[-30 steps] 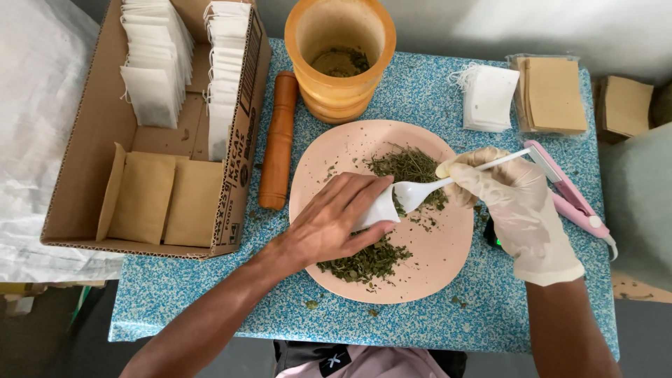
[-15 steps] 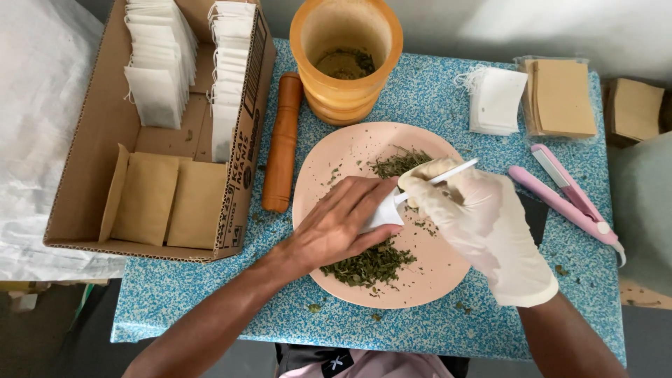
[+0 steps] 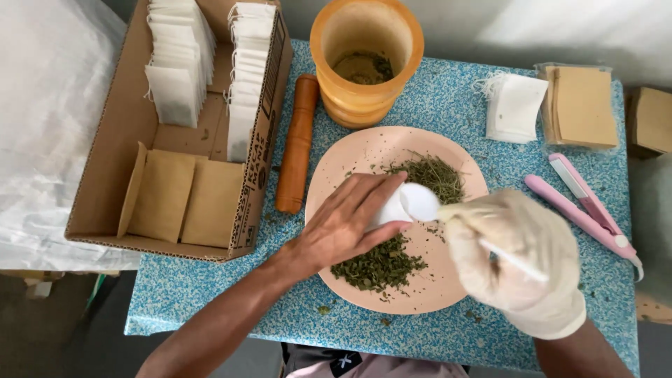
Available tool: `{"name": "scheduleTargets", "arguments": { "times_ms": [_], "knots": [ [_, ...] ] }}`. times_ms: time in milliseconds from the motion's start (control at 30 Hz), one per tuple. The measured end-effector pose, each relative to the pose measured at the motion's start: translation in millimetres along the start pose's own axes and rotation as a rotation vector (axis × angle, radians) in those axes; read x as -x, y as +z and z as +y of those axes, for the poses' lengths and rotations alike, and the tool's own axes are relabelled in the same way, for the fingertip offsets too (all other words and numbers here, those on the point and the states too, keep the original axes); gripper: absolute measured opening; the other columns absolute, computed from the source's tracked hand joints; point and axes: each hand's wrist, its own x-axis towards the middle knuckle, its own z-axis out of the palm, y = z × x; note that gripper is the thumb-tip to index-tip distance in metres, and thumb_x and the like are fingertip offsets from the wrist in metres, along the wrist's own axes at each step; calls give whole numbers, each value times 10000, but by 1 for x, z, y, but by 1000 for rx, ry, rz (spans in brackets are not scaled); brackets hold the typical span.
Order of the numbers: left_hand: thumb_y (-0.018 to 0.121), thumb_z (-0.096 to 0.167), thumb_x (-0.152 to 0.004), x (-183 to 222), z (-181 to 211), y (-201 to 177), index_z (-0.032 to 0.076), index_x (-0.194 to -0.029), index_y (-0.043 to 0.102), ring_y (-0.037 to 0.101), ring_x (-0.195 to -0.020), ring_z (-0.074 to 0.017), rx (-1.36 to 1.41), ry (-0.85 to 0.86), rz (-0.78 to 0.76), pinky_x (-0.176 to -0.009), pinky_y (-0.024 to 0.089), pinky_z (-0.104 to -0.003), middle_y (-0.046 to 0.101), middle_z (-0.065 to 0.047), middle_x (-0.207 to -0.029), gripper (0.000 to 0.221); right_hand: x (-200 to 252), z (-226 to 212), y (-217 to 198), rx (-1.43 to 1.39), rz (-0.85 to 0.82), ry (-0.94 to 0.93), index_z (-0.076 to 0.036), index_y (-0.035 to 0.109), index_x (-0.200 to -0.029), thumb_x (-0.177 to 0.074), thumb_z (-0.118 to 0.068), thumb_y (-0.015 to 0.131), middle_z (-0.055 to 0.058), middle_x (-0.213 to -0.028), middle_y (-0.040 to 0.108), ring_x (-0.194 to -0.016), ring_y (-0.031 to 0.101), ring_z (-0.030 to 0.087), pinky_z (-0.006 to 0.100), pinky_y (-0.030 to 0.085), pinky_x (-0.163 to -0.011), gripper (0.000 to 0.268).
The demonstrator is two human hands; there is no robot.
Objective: Filling small filter bags with dried herbal tea using a plastic spoon
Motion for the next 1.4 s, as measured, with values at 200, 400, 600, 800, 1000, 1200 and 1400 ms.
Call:
{"name": "scheduleTargets", "arguments": {
  "times_ms": [200,400,600,800,1000,1200,1400],
  "knots": [
    [615,476,-1151,-4,-14,-5,63,-1643,431,609,-1291,-371,-23,-84,-8,-991,671,-553,566,-239,-1445,668,20,-3,-4,416,130,842,-14,801,-1175,-1180,-153,608,112,-965,786,-681,611,212,373,433,-586,239],
    [801,313,-1045,-16,-13,-19,9,-1561,583,679,-1197,-360,3,-68,71,-972,668,-499,652,-202,-1239,637,44,36,27,-485,163,1228,36,817,-1140,-1044,-39,728,164,-901,774,-750,665,209,315,548,-708,152],
    [777,301,-1074,-29,-19,-15,16,-1573,568,657,-1221,-383,-6,-6,13,-988,651,-515,637,-214,-1238,613,77,29,44,-603,248,1044,2,759,-1213,-1051,-179,743,189,-1028,780,-945,782,248,427,656,-925,243],
    [762,340,-1083,-26,-19,-5,62,-1593,548,648,-1227,-362,-21,-6,7,-979,649,-495,613,-175,-1241,619,47,13,30,-651,-128,1142,-1,806,-1254,-1049,-227,691,210,-1070,801,-1012,792,312,520,628,-1011,327],
    [819,309,-1050,-26,-18,-19,37,-1550,597,650,-1153,-341,-26,-27,79,-898,652,-466,618,-166,-1217,611,63,26,34,-667,27,1095,14,791,-1224,-1053,-144,713,193,-1029,784,-952,788,254,400,669,-914,245],
    [835,318,-1043,-22,-22,-18,56,-1561,604,640,-1154,-324,-20,-6,126,-894,648,-452,610,-153,-1226,625,80,16,74,-810,149,960,45,778,-1209,-1013,-98,770,197,-1009,774,-934,792,255,399,696,-849,243],
    [867,297,-1022,-22,-20,-19,34,-1549,630,652,-1132,-325,7,5,144,-939,636,-453,628,-164,-1202,635,81,15,92,-630,280,454,68,782,-1165,-1043,-15,712,169,-920,776,-738,767,170,288,648,-652,163]
  ]
}}
